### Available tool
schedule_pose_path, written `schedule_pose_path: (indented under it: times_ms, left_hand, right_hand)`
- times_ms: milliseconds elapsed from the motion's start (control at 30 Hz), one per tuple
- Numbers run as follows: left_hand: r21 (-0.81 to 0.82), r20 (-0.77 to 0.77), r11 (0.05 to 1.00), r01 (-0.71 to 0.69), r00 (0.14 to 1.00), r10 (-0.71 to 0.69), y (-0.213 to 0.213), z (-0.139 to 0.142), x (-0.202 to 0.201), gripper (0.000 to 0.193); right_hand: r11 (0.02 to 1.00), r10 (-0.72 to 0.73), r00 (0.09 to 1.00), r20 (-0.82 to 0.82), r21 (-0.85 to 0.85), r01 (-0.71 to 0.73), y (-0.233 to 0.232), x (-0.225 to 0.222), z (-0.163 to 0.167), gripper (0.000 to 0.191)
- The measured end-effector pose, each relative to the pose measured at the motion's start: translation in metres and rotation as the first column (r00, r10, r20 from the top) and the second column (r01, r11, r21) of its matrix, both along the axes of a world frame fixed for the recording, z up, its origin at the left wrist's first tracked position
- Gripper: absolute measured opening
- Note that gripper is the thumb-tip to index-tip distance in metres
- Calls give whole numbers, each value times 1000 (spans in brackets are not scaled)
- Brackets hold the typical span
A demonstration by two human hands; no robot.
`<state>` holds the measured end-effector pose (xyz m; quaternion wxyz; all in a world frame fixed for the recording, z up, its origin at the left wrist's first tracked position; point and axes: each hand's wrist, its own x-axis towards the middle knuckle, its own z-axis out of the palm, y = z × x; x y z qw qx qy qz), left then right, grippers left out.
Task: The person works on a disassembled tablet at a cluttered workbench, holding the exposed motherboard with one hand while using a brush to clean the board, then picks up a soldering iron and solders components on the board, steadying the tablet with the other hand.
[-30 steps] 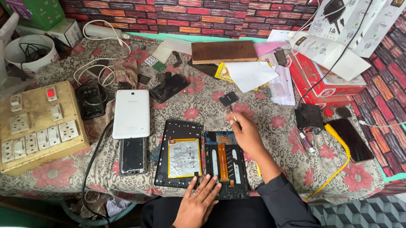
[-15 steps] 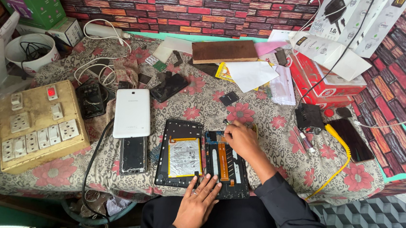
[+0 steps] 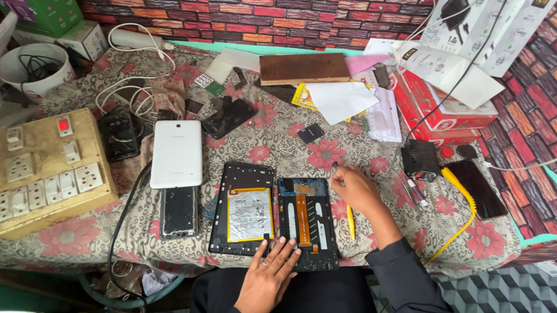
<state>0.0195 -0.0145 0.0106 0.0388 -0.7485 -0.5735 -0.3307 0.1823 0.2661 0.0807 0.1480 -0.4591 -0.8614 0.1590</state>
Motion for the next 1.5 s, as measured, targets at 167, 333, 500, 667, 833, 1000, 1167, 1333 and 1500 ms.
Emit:
schedule_pose_path:
  times_ms: [167, 333, 500, 667, 833, 1000, 1167, 1333, 1500]
  left_hand:
    - [-15, 3, 1000, -9, 1000, 9, -1, 2, 0, 54]
    - [-24, 6, 999, -33, 999, 33, -3, 6, 1, 53]
    - [-45, 28, 997, -57, 998, 58, -8, 14, 3, 50]
    - [-70, 10, 991, -117, 993, 118, 6, 26, 7, 36]
    - [-71, -48, 982, -174, 984, 171, 60, 29, -2, 46]
    - [-59, -17, 968, -245, 969, 245, 132, 28, -20, 56]
    - [-226, -31, 943, -243, 970, 242, 158, 32, -39, 52]
    - [-306, -26, 931, -201, 979, 203, 163, 41, -46, 46]
    - [-321, -79, 936, -145, 989, 127, 169, 48, -50, 38]
  right_hand:
    - [989, 8, 989, -150, -148, -30, -2, 21, -8, 22]
    - [972, -101, 940, -326, -235, 23, -6, 44, -22, 20]
    - [988, -56, 849, -525, -153, -30, -25, 64, -42, 12]
    - [994, -14, 791, -612, -92, -53, -32, 67, -48, 10]
    - [993, 14, 715, -699, -74, -92, -31, 67, -56, 7]
    - [956, -139, 623, -770, -268, -118, -33, 67, -64, 5]
    - [961, -135, 618, -774, -253, -107, -32, 63, -64, 7]
    - [953, -149, 636, -757, -281, -110, -34, 59, -60, 8]
    - [972, -110, 659, -744, -220, -86, -37, 57, -55, 8]
